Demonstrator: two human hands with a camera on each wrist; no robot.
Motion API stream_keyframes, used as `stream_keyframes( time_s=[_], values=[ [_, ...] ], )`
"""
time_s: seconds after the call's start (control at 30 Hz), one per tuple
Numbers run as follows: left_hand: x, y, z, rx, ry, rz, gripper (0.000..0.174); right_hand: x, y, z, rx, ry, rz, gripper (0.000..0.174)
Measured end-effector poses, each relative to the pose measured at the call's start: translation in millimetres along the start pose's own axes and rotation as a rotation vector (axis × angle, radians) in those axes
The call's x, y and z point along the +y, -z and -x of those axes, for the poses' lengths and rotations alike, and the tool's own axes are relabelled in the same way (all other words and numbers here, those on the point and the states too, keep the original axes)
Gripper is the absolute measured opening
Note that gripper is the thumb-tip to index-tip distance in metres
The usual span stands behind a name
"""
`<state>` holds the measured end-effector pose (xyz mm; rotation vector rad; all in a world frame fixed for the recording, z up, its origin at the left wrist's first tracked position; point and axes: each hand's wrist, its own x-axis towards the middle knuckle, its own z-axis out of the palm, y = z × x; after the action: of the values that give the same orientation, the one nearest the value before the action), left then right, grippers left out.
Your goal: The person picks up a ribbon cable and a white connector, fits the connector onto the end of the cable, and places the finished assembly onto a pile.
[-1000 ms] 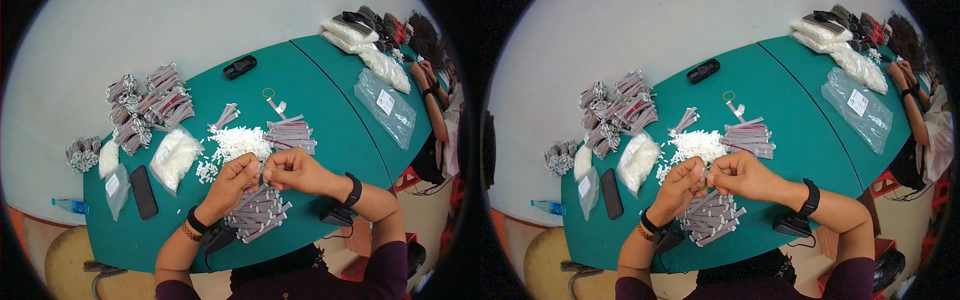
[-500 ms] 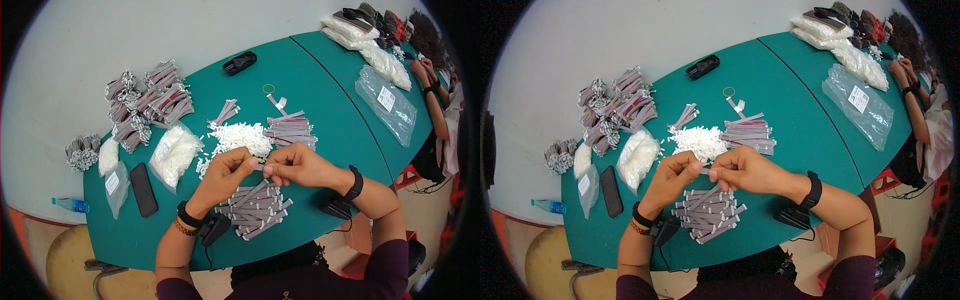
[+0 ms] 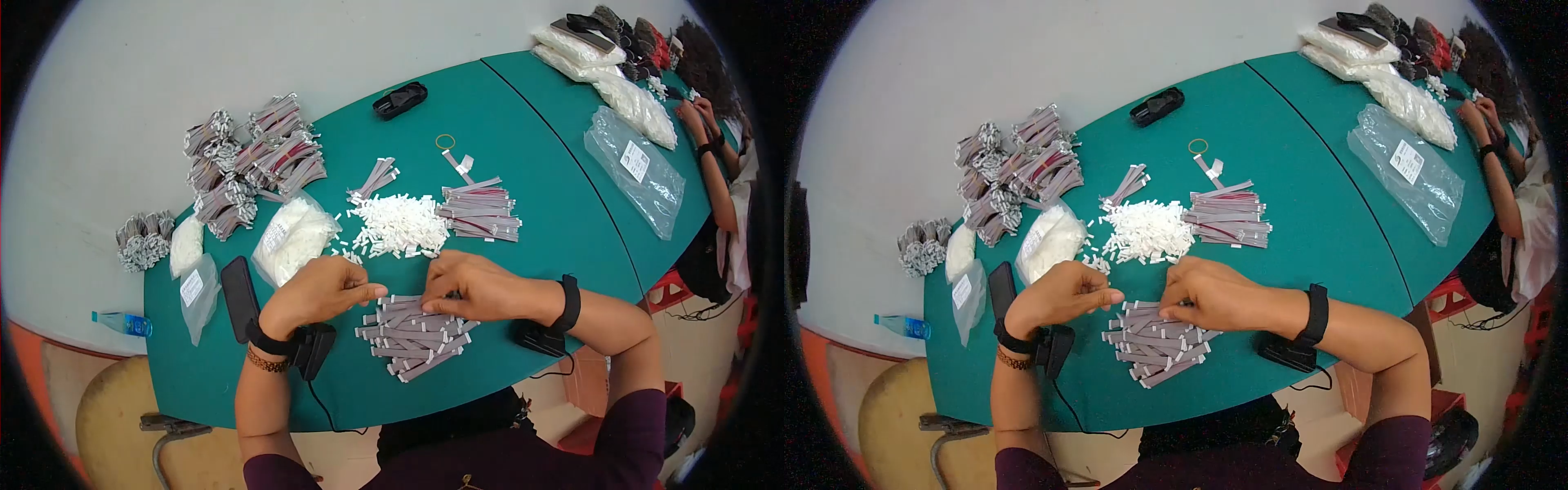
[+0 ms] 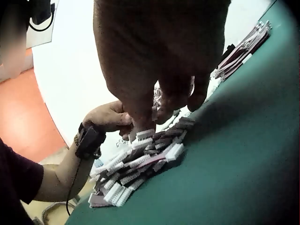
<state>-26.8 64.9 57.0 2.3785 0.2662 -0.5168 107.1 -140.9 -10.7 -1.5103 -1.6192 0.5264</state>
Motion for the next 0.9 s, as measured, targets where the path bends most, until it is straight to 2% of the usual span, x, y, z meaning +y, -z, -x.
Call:
stream_keyframes(
  time_s=[0.13, 0.23, 0.27, 0.33, 0.37, 0.47, 0.57, 0.67, 0.9],
  values=[
    [-2.8, -9.3, 1.5, 0.097, -0.046, 0.069, 0.033, -2.8, 14.3, -2.4, 0.133, -0.026, 0.055, 0.010],
    [-4.2, -20.3, -4.8, 0.182, -0.110, 0.200, 0.022, 14.1, 30.6, -1.2, 0.300, -0.086, 0.297, 0.008],
    [-5.9, -23.0, -8.4, 0.214, -0.132, 0.246, 0.019, 15.2, 36.1, 0.1, 0.290, -0.153, 0.342, 0.010],
    [-3.3, -25.9, -13.7, 0.344, -0.155, 0.131, 0.011, 15.7, 44.0, 2.9, 0.267, -0.286, 0.424, 0.013],
    [-2.6, -27.6, -16.2, 0.409, -0.164, 0.073, 0.010, 22.7, 44.6, 5.4, 0.285, -0.227, 0.557, 0.019],
    [-10.0, -36.6, -27.4, 0.549, -0.187, 0.019, 0.017, 29.2, 43.1, 5.3, 0.371, -0.255, 0.641, 0.019],
    [-6.4, -41.5, -34.3, 0.559, -0.210, 0.038, 0.018, 33.4, 43.8, 3.1, 0.357, -0.337, 0.628, 0.015],
    [-1.8, -45.2, -42.5, 0.550, -0.312, -0.006, 0.019, 35.5, 44.9, 2.5, 0.317, -0.325, 0.660, 0.012],
    [-1.7, -48.9, -57.6, 0.573, -0.317, -0.114, 0.018, 24.1, 51.8, 0.0, 0.347, -0.311, 0.611, 0.008]
  ],
)
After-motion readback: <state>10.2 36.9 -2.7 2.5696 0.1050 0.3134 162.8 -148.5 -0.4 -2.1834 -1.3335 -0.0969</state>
